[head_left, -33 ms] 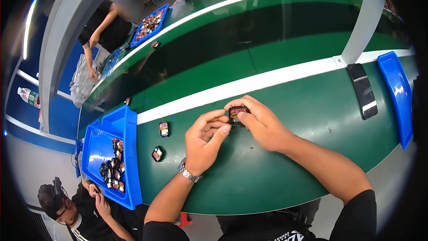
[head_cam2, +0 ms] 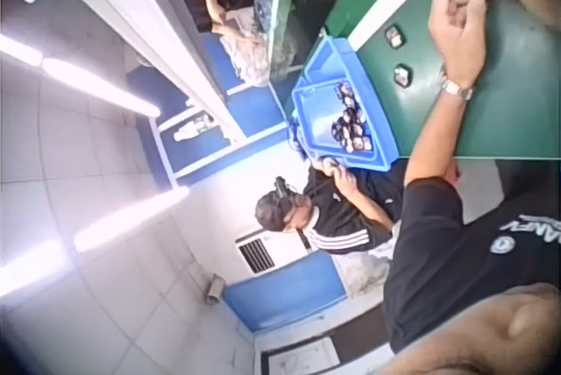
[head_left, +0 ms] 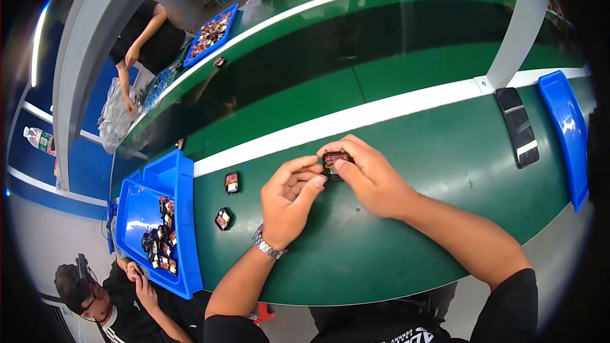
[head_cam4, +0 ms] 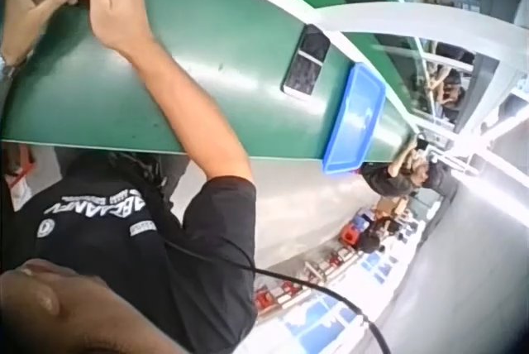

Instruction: Manually assembling small electronic parts and housings at a production workbench.

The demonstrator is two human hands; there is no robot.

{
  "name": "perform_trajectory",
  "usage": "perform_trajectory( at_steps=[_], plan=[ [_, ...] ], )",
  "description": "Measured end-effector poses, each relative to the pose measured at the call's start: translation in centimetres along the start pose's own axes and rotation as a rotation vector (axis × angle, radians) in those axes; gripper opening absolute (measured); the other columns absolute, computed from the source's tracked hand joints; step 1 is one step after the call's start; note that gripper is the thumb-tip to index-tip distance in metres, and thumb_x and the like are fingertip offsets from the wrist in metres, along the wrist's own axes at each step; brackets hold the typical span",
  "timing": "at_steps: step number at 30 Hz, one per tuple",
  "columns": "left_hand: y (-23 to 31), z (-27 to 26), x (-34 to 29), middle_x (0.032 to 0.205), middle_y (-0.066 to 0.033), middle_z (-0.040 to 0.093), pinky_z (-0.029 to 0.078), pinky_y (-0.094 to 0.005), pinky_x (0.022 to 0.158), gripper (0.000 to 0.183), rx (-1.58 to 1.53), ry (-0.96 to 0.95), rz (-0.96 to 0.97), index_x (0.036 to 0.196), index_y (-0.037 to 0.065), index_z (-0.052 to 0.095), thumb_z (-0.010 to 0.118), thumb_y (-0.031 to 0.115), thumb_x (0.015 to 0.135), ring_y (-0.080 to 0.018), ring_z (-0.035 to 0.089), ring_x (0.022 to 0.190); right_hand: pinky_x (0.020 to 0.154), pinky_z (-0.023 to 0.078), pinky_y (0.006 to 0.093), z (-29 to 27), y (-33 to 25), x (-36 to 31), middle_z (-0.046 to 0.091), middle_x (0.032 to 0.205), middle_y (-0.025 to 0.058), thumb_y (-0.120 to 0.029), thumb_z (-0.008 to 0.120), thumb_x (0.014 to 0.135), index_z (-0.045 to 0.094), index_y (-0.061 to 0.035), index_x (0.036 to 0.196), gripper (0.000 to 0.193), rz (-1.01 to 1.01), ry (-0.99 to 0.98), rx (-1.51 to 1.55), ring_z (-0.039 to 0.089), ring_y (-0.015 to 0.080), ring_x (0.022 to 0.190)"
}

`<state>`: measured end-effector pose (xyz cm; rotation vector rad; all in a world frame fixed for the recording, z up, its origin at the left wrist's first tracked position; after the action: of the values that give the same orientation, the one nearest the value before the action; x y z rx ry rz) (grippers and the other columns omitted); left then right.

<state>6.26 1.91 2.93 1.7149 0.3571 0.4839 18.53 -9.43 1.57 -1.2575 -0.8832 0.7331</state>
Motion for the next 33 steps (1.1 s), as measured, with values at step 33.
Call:
perform_trajectory(
  at_steps=[33],
  plan=[
    [-0.1,1.1,-0.7,0.097,-0.0141,0.073,0.061,-0.0269,0.077,0.015,0.052,0.169,0.033,0.107,-0.011,0.067,0.066,-0.004,0.094,-0.0162,0.073,0.086,0.049,0.052,0.0420,1.3,-0.7,-1.2,0.059,0.066,0.0148,-0.016,0.064,0.092,0.054,-0.0004,0.079,0.022,-0.340,0.138,-0.679,0.062,0.0339,0.054]
  ],
)
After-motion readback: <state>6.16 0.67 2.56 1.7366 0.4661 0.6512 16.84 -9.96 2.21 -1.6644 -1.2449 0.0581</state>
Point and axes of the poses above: each hand's wrist, its own x-axis towards the middle knuckle, its own z-axis out of the palm, y = z × x, the point moved 5 cm from there along x, towards the middle knuckle
